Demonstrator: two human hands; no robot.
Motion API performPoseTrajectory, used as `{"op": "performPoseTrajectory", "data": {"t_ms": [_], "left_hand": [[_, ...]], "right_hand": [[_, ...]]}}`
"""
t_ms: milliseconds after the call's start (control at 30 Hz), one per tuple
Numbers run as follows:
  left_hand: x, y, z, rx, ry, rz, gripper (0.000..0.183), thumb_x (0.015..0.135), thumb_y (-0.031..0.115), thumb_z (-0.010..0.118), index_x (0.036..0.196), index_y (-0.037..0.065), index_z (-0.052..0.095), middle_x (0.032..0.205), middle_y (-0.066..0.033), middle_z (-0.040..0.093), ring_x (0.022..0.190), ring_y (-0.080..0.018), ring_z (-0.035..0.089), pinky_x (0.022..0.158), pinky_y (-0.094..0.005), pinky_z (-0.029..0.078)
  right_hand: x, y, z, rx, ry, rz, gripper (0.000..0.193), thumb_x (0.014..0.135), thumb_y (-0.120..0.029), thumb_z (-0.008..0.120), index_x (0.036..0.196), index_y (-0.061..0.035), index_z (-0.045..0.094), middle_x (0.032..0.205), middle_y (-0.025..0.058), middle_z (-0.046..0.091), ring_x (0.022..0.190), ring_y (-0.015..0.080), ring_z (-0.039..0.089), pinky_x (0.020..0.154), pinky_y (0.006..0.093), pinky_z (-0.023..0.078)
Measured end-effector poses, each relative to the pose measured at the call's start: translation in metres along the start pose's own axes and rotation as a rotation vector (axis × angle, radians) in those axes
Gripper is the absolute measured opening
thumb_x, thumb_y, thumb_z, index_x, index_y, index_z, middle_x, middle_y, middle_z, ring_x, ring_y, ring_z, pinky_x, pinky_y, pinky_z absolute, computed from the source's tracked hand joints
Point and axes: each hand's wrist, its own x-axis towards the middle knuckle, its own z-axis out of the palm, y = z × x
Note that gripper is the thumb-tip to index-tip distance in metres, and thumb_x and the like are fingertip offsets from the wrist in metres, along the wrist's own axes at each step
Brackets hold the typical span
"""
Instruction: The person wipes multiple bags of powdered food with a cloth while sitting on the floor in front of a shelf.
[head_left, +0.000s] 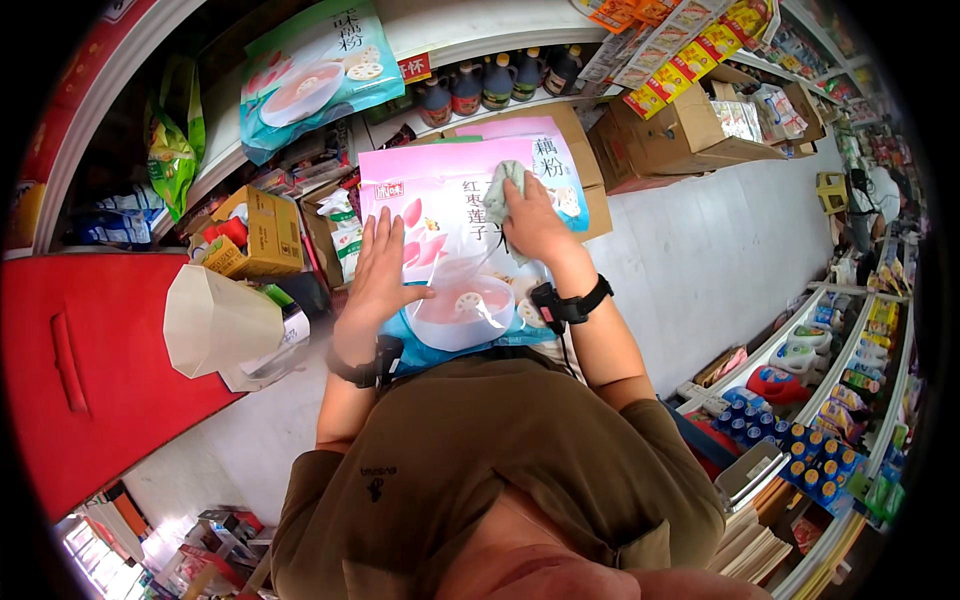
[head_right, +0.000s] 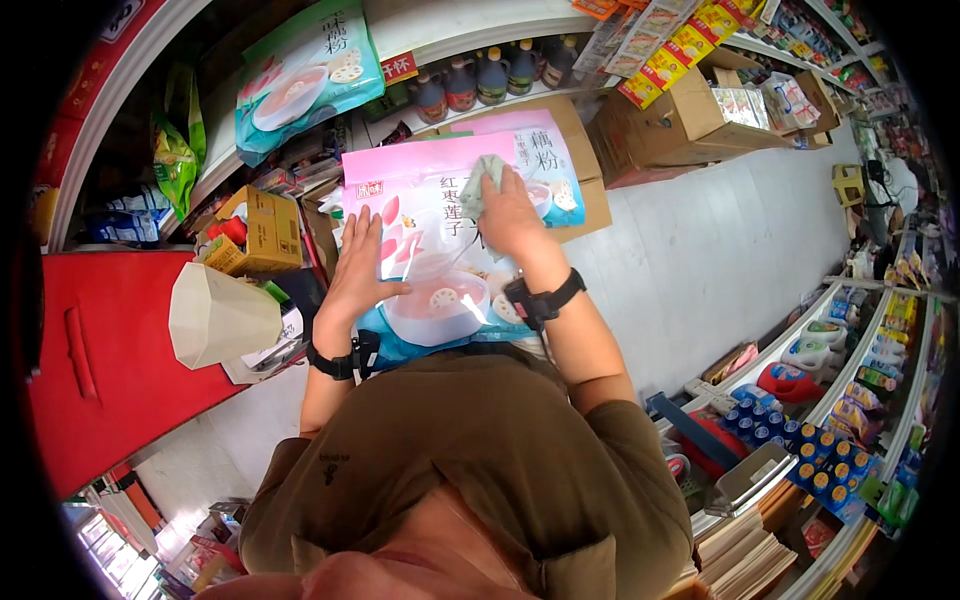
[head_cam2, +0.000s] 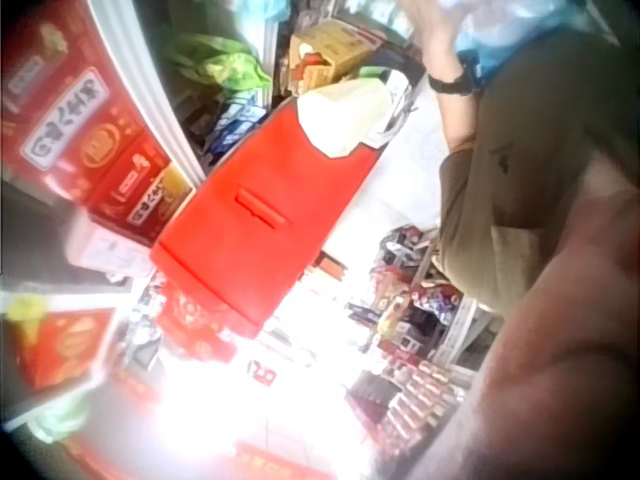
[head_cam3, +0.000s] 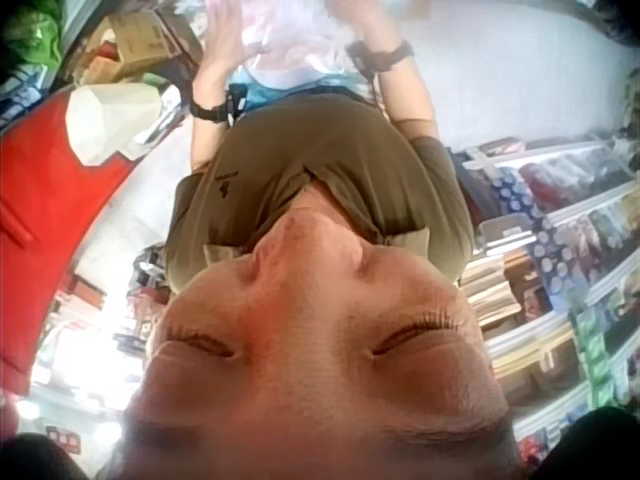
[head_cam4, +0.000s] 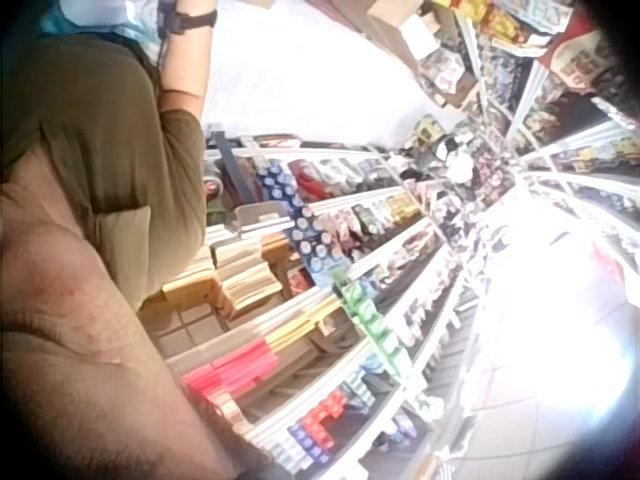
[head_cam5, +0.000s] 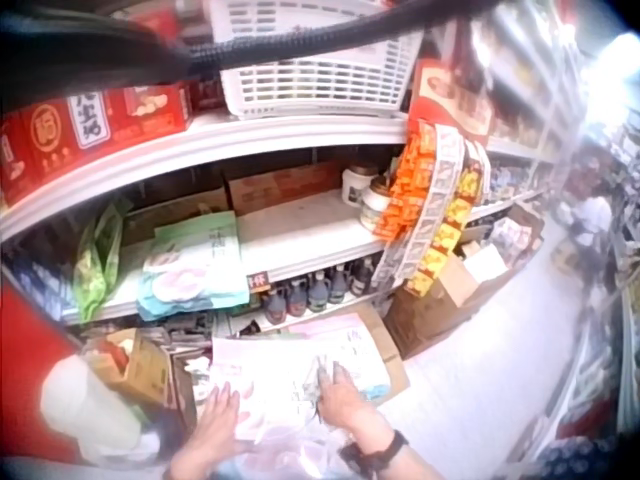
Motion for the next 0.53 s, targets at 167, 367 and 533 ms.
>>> {"op": "performPoseTrajectory", "data": {"t_ms": [167, 367, 533], "left_hand": [[0.003, -0.004, 0.004, -0.011, -0.001, 0.013, 0.115, 0.055, 0.026, 0.091, 0.145, -0.006, 0.028, 0.156, -0.0246, 0.018, 0.146, -0.04, 0.012, 0.118, -0.0418, 0.021], [0.007, -0.01, 0.0, -0.049, -0.091, -0.067, 0.11, 0.056, 0.021, 0.089, 0.145, -0.005, 0.03, 0.157, -0.0241, 0.015, 0.147, -0.0383, 0.007, 0.118, -0.043, 0.018], [0.005, -0.016, 0.005, -0.054, -0.01, -0.018, 0.113, 0.056, 0.03, 0.091, 0.146, -0.004, 0.03, 0.157, -0.0224, 0.018, 0.146, -0.0412, 0.01, 0.118, -0.0413, 0.02]], "right_hand": [[0.026, -0.056, 0.03, -0.036, -0.003, -0.271, 0.062, 0.078, -0.005, 0.058, 0.137, 0.0048, 0.043, 0.141, 0.0369, 0.035, 0.135, 0.048, 0.033, 0.112, 0.0454, 0.031], [0.065, -0.104, 0.022, 0.012, -0.278, -0.44, 0.062, 0.077, -0.01, 0.061, 0.137, -0.006, 0.048, 0.14, 0.0298, 0.04, 0.132, 0.0415, 0.039, 0.108, 0.046, 0.036], [0.087, -0.079, -0.006, 0.078, -0.456, -0.066, 0.068, 0.076, -0.022, 0.069, 0.14, -0.0128, 0.047, 0.142, 0.0214, 0.043, 0.132, 0.0381, 0.041, 0.107, 0.0423, 0.039]]}}
